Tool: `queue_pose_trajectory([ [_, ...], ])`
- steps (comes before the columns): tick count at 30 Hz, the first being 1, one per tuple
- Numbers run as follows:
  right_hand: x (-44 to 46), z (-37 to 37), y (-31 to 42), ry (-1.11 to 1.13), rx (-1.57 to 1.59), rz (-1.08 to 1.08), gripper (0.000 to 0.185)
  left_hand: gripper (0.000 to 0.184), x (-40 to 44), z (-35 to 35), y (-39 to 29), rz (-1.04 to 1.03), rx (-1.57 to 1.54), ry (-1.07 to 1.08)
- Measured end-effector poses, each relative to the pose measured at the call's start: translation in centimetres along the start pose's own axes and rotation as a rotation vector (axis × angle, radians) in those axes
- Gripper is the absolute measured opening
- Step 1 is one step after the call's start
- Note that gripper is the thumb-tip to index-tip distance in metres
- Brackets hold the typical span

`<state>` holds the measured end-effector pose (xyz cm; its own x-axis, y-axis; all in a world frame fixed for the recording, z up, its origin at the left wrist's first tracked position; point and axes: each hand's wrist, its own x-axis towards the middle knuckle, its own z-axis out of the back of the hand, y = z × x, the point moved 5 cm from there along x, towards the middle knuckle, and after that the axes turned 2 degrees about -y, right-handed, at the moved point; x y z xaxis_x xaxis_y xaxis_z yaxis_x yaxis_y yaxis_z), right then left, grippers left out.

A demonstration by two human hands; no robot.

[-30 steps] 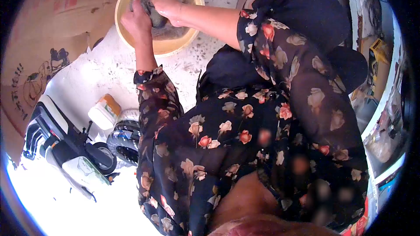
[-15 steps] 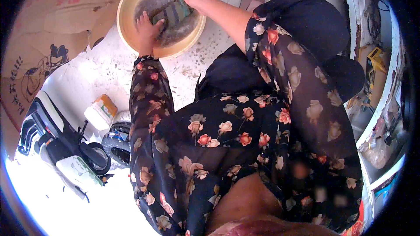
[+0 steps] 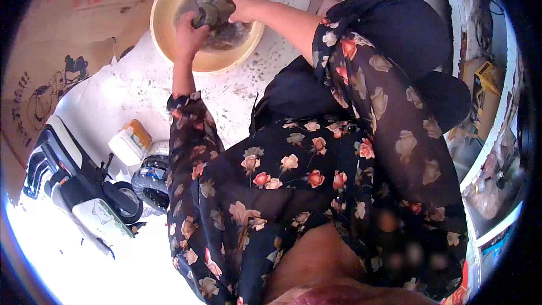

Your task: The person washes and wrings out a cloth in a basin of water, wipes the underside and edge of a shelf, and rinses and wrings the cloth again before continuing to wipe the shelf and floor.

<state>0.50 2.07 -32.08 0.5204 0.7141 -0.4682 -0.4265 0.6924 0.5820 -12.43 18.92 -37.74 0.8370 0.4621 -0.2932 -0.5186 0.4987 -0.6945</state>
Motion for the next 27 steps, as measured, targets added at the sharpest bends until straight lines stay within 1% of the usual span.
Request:
queue_pose_trajectory([
  [2,0.4,-1.0,0.3,-0.075,0.007,0.179,0.103,0.05,-2.3,3.1,-4.9,0.049,-0.183,-0.008],
  [4,-0.2,-1.0,1.7,-0.121,-0.023,0.202,0.104,0.045,-4.0,5.1,-8.5,0.098,-0.368,-0.012],
  [5,-0.4,-0.9,2.3,-0.144,-0.039,0.213,0.105,0.043,-4.7,5.9,-10.1,0.083,-0.485,-0.027],
  [8,-0.8,-1.2,3.1,-0.397,0.05,0.35,0.091,0.039,-6.2,7.4,-13.0,0.042,-0.804,-0.048],
  [11,1.2,-1.2,3.3,-0.055,0.477,0.289,0.07,0.042,-7.4,8.4,-12.2,0.045,-0.885,-0.116],
  [12,1.2,-0.8,3.4,-0.162,0.548,0.275,0.062,0.044,-7.4,8.5,-11.1,0.019,-0.851,-0.134],
  [14,-0.2,0.1,4.3,-0.377,0.695,0.248,0.048,0.046,-7.8,7.7,-8.5,0.11,-0.718,-0.149],
  [15,-0.4,0.2,4.8,-0.39,0.643,0.245,0.05,0.047,-8.0,7.6,-8.2,0.154,-0.652,-0.158],
  [16,-0.5,0.3,5.1,-0.403,0.589,0.241,0.051,0.059,-8.2,7.0,-8.2,0.162,-0.608,-0.145],
  [17,-0.8,0.5,5.5,-0.414,0.534,0.234,0.053,0.064,-8.4,6.8,-9.2,0.069,-0.477,-0.219],
  [19,-1.5,1.4,6.4,-0.33,0.46,0.235,0.054,0.072,-8.6,6.0,-11.3,-0.117,-0.215,-0.357],
  [20,-1.7,1.6,6.8,-0.286,0.421,0.237,0.055,0.077,-8.3,5.7,-12.1,-0.257,-0.127,-0.326],
  [23,-2.2,1.4,7.6,-0.239,0.6,0.293,0.058,0.07,-7.3,4.2,-11.3,0.013,-0.547,-0.222],
  [24,-2.1,1.3,7.7,-0.209,0.639,0.285,0.065,0.059,-7.0,4.1,-10.3,0.038,-0.625,-0.219],
  [25,-1.9,1.4,7.9,-0.25,0.598,0.343,0.07,0.048,-6.7,4.2,-9.4,0.084,-0.675,-0.262],
  [27,-2.1,1.9,8.8,-0.319,0.523,0.451,0.08,0.043,-5.9,4.1,-8.0,0.089,-1.104,-0.288],
])
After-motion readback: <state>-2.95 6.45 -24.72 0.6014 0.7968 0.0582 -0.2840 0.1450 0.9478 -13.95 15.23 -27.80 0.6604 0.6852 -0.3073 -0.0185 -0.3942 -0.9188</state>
